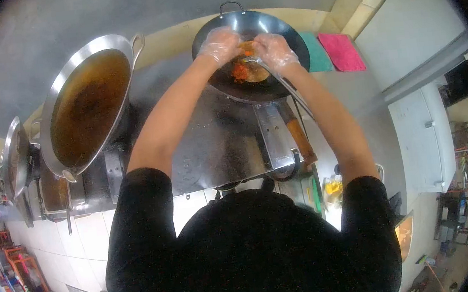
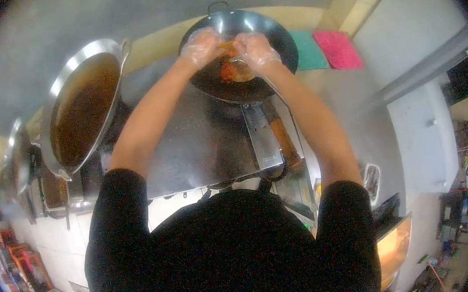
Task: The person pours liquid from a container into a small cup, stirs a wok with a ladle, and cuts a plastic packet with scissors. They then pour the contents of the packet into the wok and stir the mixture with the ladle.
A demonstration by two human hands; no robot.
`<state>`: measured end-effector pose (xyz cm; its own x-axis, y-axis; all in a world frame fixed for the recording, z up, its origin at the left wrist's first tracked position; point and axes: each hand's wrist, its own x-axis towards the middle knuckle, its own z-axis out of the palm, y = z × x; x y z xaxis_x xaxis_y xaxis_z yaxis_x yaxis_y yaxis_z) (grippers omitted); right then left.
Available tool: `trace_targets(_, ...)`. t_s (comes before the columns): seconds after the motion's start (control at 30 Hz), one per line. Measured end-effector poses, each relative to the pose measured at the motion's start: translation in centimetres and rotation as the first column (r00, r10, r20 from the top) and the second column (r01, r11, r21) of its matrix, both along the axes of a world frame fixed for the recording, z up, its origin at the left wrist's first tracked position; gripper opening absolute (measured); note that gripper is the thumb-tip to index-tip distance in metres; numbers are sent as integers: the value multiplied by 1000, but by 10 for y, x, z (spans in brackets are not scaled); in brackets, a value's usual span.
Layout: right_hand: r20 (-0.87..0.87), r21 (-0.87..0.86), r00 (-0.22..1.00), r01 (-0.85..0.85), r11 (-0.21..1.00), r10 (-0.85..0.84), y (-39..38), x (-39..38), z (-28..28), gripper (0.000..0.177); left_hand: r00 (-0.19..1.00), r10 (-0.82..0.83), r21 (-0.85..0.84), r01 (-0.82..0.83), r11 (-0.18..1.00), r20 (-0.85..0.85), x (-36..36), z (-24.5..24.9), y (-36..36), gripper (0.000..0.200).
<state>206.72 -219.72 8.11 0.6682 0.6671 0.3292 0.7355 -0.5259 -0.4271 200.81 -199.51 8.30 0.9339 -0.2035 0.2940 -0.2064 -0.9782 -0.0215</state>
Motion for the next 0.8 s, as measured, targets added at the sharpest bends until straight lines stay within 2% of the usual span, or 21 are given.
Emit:
trace_targets(0.17, 100, -94, 995, 9, 996, 0, -4, 3, -4, 26, 998, 23, 6, -22, 1000, -52, -9, 1, 4, 32)
trace_targets(0.23, 146, -110, 989, 20, 994, -4, -7, 6, -6, 26, 985, -146, -102, 156, 983, 96, -10, -2, 11, 31)
trace_targets(0.27, 139, -104, 990, 25, 994, -10, -8, 7, -7, 26, 985, -146, -102, 156, 983, 94, -9, -4, 12, 31)
trace_targets(0.37, 119, -74, 992, 56, 996, -47, -7, 2, -9, 23, 991, -92, -107, 103, 989, 99, -8, -7, 14, 28)
trace_targets(0.43, 109, -47, 991, 88, 995, -83, -4, -3, -5, 21, 999, -11, -93, 14, 996, 33, -5, -7, 12, 24)
trace_targets(0.5, 147, -256, 988, -5, 967, 44, -5, -6, -7, 24, 998, -40, -68, 43, 997, 52, -5, -14, 8, 21)
trace_targets(0.57, 176, -255, 984, 52, 966, -7, -3, -5, -10, 21, 994, -68, -39, 72, 997, 80, -3, -15, 7, 19)
trace_targets(0.6, 198, -257, 979, 104, 961, -53, -2, -6, -14, 19, 996, -30, -73, 37, 997, 86, -4, -19, 5, 18)
trace_targets(0.73, 288, -294, 957, 114, 949, -25, 0, -6, -23, 18, 998, 40, -99, -36, 994, 39, -4, -23, -5, 15)
trace_targets(0.8, 173, -251, 983, 109, 962, -66, 5, -11, -31, 19, 999, 36, -105, -32, 994, 35, -7, -27, -5, 15)
